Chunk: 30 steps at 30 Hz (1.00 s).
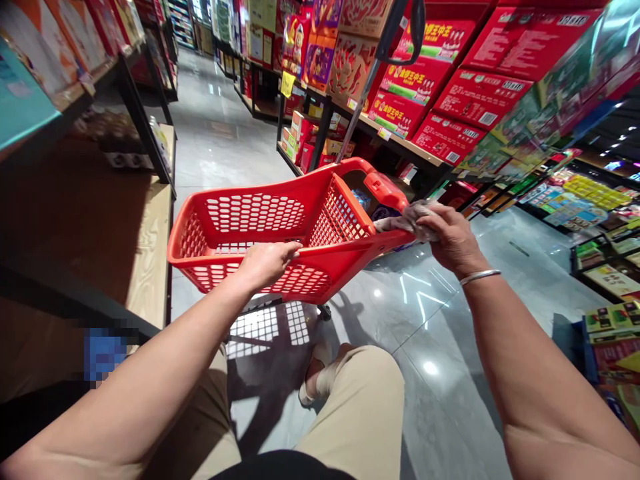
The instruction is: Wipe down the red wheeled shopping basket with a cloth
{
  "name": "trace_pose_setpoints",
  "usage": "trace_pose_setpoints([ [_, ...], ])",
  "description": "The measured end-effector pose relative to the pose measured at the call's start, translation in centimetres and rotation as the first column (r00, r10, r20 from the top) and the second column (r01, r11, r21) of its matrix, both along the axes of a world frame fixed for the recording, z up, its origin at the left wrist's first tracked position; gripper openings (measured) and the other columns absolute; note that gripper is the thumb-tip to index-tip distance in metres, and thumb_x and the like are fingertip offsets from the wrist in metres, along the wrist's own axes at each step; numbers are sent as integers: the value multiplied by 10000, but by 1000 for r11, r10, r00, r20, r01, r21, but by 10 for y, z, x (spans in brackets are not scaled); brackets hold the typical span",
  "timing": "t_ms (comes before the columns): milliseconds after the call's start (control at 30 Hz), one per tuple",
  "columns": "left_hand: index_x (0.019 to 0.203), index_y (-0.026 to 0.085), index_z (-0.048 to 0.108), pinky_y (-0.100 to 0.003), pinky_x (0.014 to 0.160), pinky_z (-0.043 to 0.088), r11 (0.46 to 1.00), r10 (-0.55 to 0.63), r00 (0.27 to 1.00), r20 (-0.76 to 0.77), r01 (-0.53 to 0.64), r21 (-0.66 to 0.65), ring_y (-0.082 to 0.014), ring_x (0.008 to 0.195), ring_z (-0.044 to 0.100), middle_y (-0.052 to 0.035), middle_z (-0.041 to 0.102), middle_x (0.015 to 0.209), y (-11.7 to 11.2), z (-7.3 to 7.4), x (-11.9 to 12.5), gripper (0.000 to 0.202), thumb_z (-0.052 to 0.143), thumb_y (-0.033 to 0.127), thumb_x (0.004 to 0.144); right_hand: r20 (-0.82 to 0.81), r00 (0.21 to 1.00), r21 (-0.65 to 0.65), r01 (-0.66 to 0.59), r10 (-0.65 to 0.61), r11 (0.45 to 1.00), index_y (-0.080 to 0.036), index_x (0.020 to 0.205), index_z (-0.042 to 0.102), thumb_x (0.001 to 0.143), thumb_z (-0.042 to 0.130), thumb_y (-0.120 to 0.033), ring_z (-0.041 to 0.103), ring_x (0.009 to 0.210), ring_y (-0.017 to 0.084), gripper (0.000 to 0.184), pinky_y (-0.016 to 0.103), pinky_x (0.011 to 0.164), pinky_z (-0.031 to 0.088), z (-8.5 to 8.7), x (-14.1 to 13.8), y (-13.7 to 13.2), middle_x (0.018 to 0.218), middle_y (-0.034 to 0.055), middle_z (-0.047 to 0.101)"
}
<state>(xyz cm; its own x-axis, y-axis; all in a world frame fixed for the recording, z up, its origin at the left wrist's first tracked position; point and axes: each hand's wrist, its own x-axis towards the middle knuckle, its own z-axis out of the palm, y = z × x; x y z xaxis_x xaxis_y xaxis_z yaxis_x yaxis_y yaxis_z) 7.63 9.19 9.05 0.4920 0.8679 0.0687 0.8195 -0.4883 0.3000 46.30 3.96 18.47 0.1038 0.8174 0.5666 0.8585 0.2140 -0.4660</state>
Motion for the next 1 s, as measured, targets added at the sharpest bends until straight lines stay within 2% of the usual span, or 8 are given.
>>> trace_pose_setpoints([
  [167, 1477, 432, 578, -365, 911, 512, 1000, -5, 1000, -2, 5, -17, -285, 1134, 717, -31, 762, 1297, 1, 3, -13, 477, 362, 470, 1054, 226, 974, 157, -21, -15, 987, -233, 1194, 731, 728, 714, -235, 577, 1278, 283, 466, 521, 1166, 409, -25, 13, -3, 1295, 143, 595],
  [300, 1359, 371, 675, -383, 904, 504, 1000, 30, 999, -20, -31, -6, -313, 1122, 711, -59, 783, 1216, 3, 6, -24, 487, 393, 585, 1025, 113, 985, 296, 89, -127, 951, -227, 1172, 708, 749, 690, -292, 501, 1348, 308, 428, 545, 1184, 385, -56, -28, -9, 1309, 125, 514],
  [400, 1132, 280, 758, -338, 835, 500, 1000, 26, 999, -21, -26, -9, -295, 1041, 722, -79, 797, 1068, 6, 13, -26, 524, 419, 656, 996, 4, 984, 351, 163, -176, 922, -213, 1117, 707, 791, 653, -298, 464, 1377, 317, 342, 549, 1185, 363, -68, -56, -12, 1331, 129, 474],
  [500, 1002, 228, 763, -308, 783, 486, 999, -47, 999, -18, 47, 21, -270, 975, 724, -93, 788, 998, 8, 23, -13, 567, 410, 672, 999, 7, 970, 407, 220, -244, 887, -227, 1066, 713, 823, 635, -307, 457, 1349, 332, 267, 602, 1190, 315, -74, -81, -14, 1350, 127, 491],
  [600, 1062, 233, 754, -306, 800, 480, 992, -109, 994, 24, 107, 69, -260, 998, 720, -86, 790, 1038, 4, 28, 9, 504, 406, 595, 1029, 105, 962, 445, 180, -251, 877, -252, 1015, 733, 894, 602, -319, 410, 1371, 347, 190, 636, 1221, 245, -91, -110, -19, 1337, 115, 546],
  [733, 1087, 258, 744, -280, 820, 468, 994, -69, 986, 149, 56, 89, -217, 1017, 714, -48, 793, 1076, -6, 25, 28, 471, 372, 545, 1061, 196, 973, 373, 40, -121, 927, -298, 1020, 771, 934, 531, -218, 360, 1433, 339, 267, 605, 1245, 260, -150, -147, -29, 1308, 95, 600],
  [867, 1114, 293, 744, -278, 784, 449, 996, -30, 975, 219, 12, 84, -212, 1023, 718, -13, 795, 1082, -8, 19, 26, 461, 378, 569, 1058, 305, 952, 48, -59, 41, 997, -358, 1203, 760, 880, 520, -114, 472, 1366, 354, 471, 633, 1167, 355, -231, -172, -38, 1332, 69, 655],
  [1000, 1064, 307, 749, -293, 728, 420, 998, 10, 975, 223, -25, 65, -227, 973, 723, -6, 802, 1017, -4, 18, 23, 479, 415, 649, 1025, 440, 876, -174, -133, 198, 976, -385, 1290, 730, 853, 603, -90, 550, 1274, 377, 542, 555, 1002, 478, -290, -199, -52, 1354, 24, 693],
])
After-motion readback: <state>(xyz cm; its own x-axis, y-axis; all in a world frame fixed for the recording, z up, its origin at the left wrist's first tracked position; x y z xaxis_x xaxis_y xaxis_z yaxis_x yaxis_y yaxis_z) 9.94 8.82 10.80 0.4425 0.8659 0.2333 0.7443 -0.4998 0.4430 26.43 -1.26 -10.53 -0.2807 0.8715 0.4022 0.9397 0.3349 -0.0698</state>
